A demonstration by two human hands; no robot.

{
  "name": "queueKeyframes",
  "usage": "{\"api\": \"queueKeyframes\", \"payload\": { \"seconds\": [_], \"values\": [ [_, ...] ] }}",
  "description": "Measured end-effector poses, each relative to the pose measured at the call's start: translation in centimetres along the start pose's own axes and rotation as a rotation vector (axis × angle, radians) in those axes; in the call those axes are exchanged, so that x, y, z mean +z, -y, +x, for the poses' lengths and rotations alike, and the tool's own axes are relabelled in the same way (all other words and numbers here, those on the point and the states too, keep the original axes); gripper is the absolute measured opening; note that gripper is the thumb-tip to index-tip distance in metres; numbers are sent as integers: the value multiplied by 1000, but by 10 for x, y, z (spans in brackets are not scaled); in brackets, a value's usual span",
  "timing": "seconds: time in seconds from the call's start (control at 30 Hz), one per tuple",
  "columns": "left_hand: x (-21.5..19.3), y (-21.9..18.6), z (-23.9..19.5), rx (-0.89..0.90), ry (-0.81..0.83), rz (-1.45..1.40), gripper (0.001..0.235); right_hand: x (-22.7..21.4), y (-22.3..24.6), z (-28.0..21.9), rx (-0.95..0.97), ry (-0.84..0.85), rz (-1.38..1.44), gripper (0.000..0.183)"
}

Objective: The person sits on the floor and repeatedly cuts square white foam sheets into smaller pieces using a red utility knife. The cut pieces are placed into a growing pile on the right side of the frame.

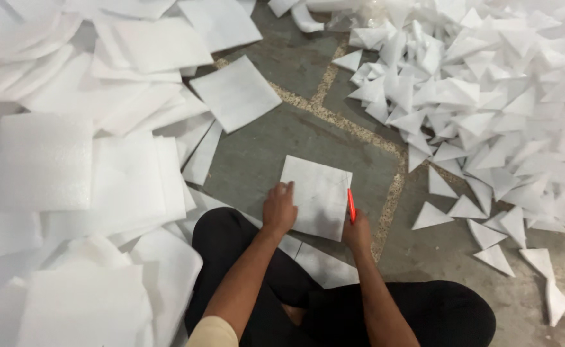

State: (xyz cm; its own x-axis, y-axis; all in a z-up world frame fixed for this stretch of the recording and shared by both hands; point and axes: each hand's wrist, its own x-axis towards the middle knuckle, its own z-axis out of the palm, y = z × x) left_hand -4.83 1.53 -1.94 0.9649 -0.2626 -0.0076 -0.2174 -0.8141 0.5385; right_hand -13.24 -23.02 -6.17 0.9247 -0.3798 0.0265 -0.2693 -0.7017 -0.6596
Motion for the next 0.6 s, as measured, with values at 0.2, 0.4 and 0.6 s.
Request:
{"api": "queueKeyframes", "payload": {
  "seconds": [0.2,0.4,0.6],
  "values": [
    [28,27,25,-259,-118,-404,83,-1,14,6,497,88,463,26],
    [41,5,35,-195,194,-742,54,0,50,1,499,189,767,33],
    [13,-25,18,-94,172,-974,54,29,71,-10,372,332,914,42]
  ]
}}
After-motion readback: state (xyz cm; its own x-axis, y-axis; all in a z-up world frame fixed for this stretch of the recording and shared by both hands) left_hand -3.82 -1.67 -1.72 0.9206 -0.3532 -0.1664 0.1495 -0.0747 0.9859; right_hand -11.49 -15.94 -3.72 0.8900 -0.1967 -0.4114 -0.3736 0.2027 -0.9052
